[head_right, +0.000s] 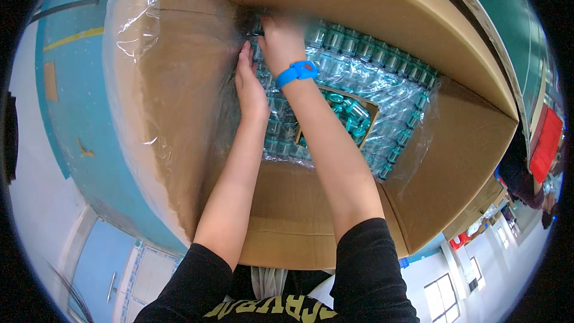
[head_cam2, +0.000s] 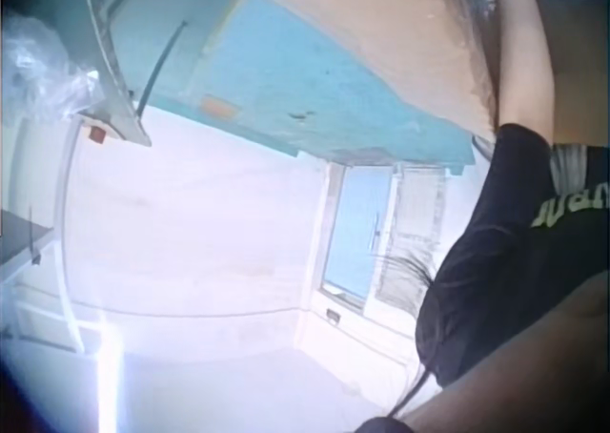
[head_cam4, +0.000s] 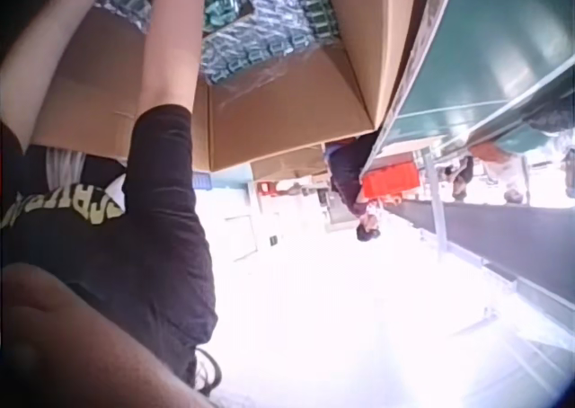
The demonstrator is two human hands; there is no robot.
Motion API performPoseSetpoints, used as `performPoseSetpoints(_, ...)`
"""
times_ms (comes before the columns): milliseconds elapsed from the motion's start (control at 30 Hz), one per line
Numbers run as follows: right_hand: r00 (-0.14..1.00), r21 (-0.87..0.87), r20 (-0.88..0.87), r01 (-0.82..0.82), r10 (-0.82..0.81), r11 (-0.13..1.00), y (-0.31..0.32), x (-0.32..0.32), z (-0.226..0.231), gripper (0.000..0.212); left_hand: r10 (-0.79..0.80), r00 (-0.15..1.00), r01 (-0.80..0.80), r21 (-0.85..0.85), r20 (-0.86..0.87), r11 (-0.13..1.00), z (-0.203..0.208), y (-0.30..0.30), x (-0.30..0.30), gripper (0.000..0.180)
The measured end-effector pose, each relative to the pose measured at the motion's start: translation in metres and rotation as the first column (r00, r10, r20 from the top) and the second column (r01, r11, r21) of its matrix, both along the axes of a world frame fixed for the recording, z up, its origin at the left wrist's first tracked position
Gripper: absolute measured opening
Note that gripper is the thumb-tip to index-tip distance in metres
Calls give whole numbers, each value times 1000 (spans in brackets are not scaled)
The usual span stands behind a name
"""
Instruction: The person packs cylindrical components from a small box into a large cardboard box by hand, refills the small box with components from a red container on an assembly table, and places additional components into rows inside the large box.
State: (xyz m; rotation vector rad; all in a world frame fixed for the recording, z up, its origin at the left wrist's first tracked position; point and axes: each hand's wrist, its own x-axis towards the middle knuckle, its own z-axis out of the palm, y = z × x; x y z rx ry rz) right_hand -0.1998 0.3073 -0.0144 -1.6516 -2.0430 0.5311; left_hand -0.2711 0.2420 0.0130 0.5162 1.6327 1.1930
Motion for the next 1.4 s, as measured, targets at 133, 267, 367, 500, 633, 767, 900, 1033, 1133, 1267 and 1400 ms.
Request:
performPoseSetpoints(133,998,35,63,-3,1,999,0,-4,-12,38,-46,996,47,17,-76,999,-9,-3,-4,49)
performPoseSetpoints(267,999,95,32,-23,20,995,-1,3,-17,41,-107,984,114,42,-144,993,-12,-3,-2,47)
performPoseSetpoints(367,998,132,-61,-5,13,991,-11,15,-6,41,-188,913,236,93,-363,967,-13,-12,1,39)
performPoseSetpoints(500,987,34,-122,113,-109,993,-99,77,45,25,-332,818,417,87,-470,904,10,-57,15,29)
performPoseSetpoints(633,960,-121,92,274,-264,954,-174,144,73,20,-581,529,766,54,-618,640,26,-92,32,32)
performPoseSetpoints(767,962,-123,122,261,-246,958,-175,164,68,32,-631,196,859,-179,-750,480,23,-95,49,46)
performPoseSetpoints(900,968,-179,166,217,-188,960,-161,172,59,40,-595,-60,875,-329,-802,356,29,-86,48,46)
performPoseSetpoints(1033,987,-126,86,148,-138,981,-161,185,52,35,-543,-284,857,-463,-790,226,24,-71,46,39)
performPoseSetpoints(1133,988,4,6,156,-156,988,-166,188,59,28,-591,-313,886,-452,-744,100,34,-55,40,30)
performPoseSetpoints(1267,857,-248,-287,366,-429,897,-176,188,83,30,-666,96,920,-189,-740,342,60,-52,38,33)
performPoseSetpoints(1400,649,-422,-419,481,-636,769,-173,180,105,28,-654,734,671,-52,182,739,76,-62,60,39)
